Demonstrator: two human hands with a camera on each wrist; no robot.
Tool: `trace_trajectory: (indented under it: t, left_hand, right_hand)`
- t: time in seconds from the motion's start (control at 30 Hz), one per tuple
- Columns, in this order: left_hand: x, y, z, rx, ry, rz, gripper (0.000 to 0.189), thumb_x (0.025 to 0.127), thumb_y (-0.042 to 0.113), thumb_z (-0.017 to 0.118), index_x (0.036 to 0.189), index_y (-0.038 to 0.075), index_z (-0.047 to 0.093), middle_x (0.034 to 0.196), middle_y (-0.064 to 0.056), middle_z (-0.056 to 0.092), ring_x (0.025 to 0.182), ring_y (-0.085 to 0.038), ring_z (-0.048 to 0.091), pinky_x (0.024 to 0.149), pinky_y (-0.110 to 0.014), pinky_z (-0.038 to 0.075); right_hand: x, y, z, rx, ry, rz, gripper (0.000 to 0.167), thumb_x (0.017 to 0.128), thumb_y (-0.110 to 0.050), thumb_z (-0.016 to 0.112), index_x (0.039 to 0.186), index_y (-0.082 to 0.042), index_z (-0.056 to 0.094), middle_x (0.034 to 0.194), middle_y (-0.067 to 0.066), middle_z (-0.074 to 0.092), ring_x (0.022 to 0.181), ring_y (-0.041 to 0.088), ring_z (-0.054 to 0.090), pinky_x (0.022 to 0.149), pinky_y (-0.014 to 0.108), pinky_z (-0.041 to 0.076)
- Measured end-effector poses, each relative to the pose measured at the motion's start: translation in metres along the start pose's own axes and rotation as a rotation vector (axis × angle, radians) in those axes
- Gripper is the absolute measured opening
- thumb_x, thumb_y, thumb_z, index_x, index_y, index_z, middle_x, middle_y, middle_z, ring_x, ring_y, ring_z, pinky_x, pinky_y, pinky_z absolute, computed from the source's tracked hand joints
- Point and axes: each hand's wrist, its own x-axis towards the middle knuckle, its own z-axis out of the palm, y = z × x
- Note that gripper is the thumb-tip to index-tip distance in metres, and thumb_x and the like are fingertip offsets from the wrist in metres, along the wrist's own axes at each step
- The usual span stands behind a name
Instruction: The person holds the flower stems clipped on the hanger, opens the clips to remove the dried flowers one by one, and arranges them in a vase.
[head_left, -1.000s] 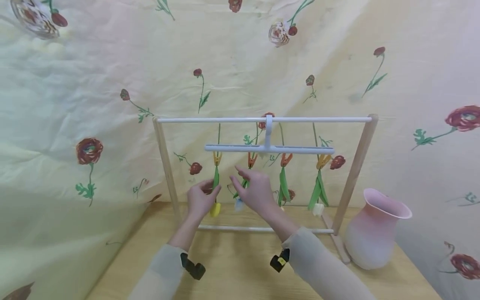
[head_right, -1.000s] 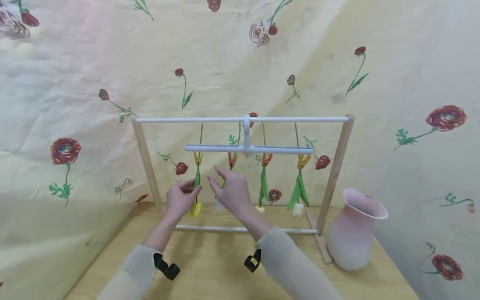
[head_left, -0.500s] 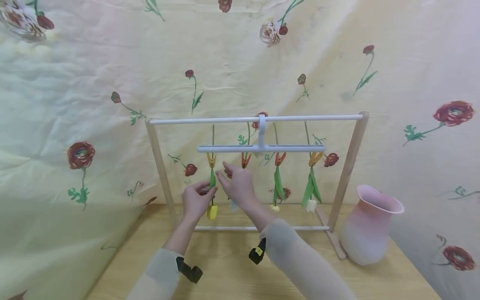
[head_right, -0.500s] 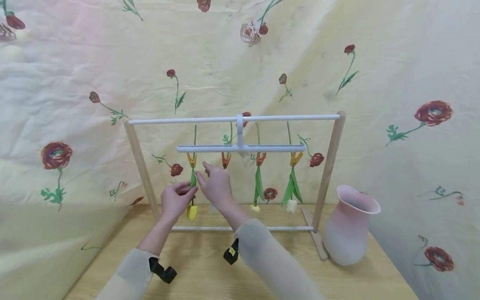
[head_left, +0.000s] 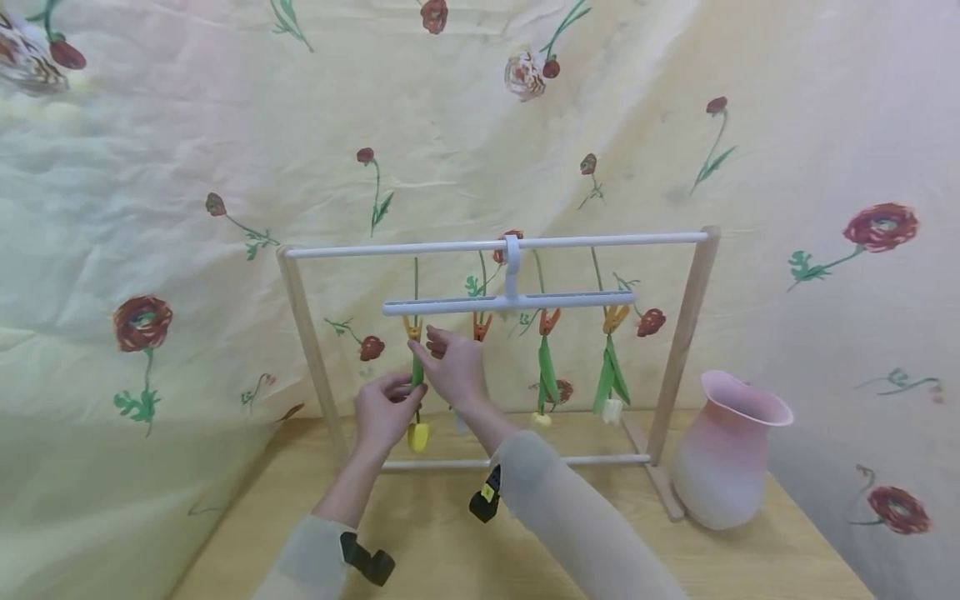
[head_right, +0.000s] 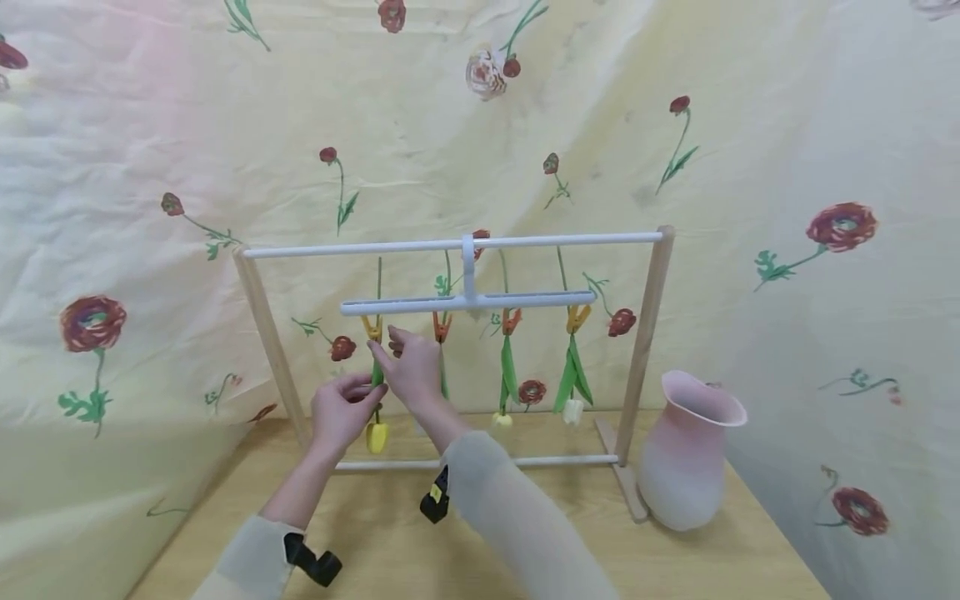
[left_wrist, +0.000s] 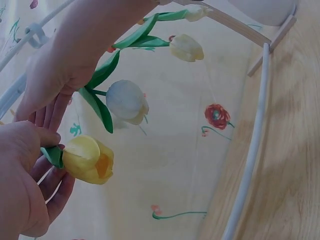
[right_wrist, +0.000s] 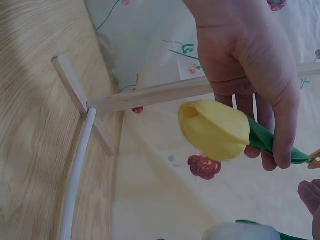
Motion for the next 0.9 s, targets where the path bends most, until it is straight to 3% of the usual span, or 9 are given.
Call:
trace_trajectory:
  t: [0.33,0.53,0.67,0.8,0.9]
  left_hand:
    - [-0.002,-0.004,0.002,0.0,0.007,0.02,0.018,0.092,0.01,0.081,0.105,-0.002,0.08,0.094,-0.019,0.082,0.077,-0.024,0.081,0.069,-0.023,0.064]
    - [-0.006,-0.003,0.002,0.022,0.005,0.031,0.018,0.092,0.011,0.081,0.104,-0.002,0.08,0.093,-0.019,0.082,0.079,-0.027,0.081,0.07,-0.027,0.065]
    - [-0.007,-0.002,0.001,0.033,0.013,0.028,0.017,0.092,0.012,0.082,0.103,-0.001,0.081,0.093,-0.018,0.082,0.081,-0.03,0.081,0.071,-0.029,0.065]
    - [-0.008,-0.001,0.001,0.042,0.019,0.026,0.016,0.091,0.01,0.081,0.102,-0.002,0.081,0.092,-0.019,0.082,0.081,-0.031,0.081,0.072,-0.032,0.066]
    - [-0.009,-0.001,0.002,0.047,0.027,0.037,0.017,0.09,0.007,0.08,0.102,-0.005,0.08,0.092,-0.022,0.081,0.078,-0.031,0.08,0.07,-0.033,0.066]
  right_hand:
    - [0.004,0.0,0.009,0.051,-0.01,0.015,0.029,0.095,-0.028,0.082,0.115,-0.007,0.081,0.105,0.011,0.083,0.088,0.021,0.083,0.076,0.03,0.066]
    - [0.006,-0.004,0.015,0.038,0.08,0.027,0.031,0.095,-0.034,0.082,0.108,-0.006,0.083,0.095,0.01,0.084,0.083,0.019,0.082,0.07,0.027,0.065]
    - [0.006,-0.01,0.018,0.036,0.133,0.01,0.031,0.095,-0.036,0.082,0.099,-0.005,0.083,0.093,0.012,0.083,0.086,0.022,0.082,0.074,0.032,0.066]
    - [0.004,-0.015,0.02,0.02,0.155,-0.02,0.035,0.097,-0.036,0.079,0.083,-0.004,0.076,0.084,0.015,0.081,0.092,0.028,0.082,0.079,0.037,0.067]
    - [0.004,-0.015,0.022,-0.011,0.158,-0.044,0.04,0.099,-0.036,0.076,0.074,-0.006,0.065,0.068,0.013,0.072,0.073,0.022,0.077,0.064,0.026,0.059]
